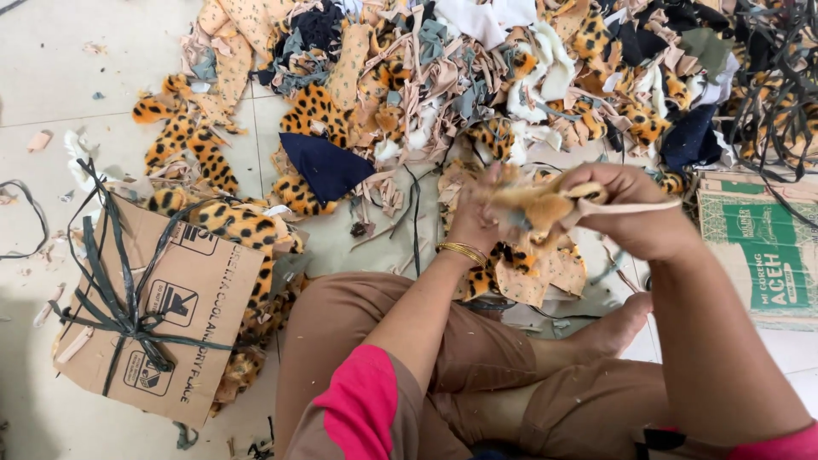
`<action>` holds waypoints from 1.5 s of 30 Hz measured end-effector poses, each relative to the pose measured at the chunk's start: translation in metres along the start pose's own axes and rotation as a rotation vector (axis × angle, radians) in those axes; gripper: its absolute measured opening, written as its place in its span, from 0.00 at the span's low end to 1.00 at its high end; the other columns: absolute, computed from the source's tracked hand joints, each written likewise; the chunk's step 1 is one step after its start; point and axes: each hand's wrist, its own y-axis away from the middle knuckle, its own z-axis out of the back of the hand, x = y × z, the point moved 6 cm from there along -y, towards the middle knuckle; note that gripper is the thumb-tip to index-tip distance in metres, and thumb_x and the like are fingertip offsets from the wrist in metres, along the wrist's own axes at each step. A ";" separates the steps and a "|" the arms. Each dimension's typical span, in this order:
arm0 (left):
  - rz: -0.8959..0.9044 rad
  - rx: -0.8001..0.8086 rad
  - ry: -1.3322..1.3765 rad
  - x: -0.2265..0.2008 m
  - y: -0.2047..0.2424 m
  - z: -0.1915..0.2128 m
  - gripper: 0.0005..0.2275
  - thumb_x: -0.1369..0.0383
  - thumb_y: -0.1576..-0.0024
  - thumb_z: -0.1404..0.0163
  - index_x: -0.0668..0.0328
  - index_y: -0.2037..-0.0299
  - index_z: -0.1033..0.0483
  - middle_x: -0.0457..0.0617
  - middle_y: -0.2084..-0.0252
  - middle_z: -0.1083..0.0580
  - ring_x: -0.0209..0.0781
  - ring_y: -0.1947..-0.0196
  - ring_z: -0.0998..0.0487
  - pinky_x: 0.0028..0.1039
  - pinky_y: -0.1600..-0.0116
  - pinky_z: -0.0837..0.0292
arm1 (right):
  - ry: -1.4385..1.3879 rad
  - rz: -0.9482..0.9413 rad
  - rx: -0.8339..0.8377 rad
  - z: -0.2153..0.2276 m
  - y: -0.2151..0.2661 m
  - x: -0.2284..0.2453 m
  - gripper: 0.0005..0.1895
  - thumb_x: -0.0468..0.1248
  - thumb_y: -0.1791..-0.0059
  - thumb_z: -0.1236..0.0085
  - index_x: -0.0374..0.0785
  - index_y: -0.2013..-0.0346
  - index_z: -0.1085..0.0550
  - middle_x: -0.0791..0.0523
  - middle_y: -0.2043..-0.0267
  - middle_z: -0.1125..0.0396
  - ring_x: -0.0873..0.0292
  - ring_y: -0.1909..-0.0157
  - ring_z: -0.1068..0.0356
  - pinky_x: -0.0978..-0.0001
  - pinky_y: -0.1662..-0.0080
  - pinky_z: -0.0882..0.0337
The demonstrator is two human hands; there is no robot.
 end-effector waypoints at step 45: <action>-0.144 -0.305 -0.481 0.089 -0.037 0.012 0.16 0.67 0.52 0.38 0.39 0.52 0.20 0.45 0.62 0.27 0.49 0.57 0.18 0.33 0.52 0.20 | 1.106 -0.004 -0.306 -0.011 0.008 -0.147 0.32 0.37 0.62 0.43 0.52 0.41 0.25 0.55 0.42 0.31 0.45 0.41 0.30 0.53 0.42 0.30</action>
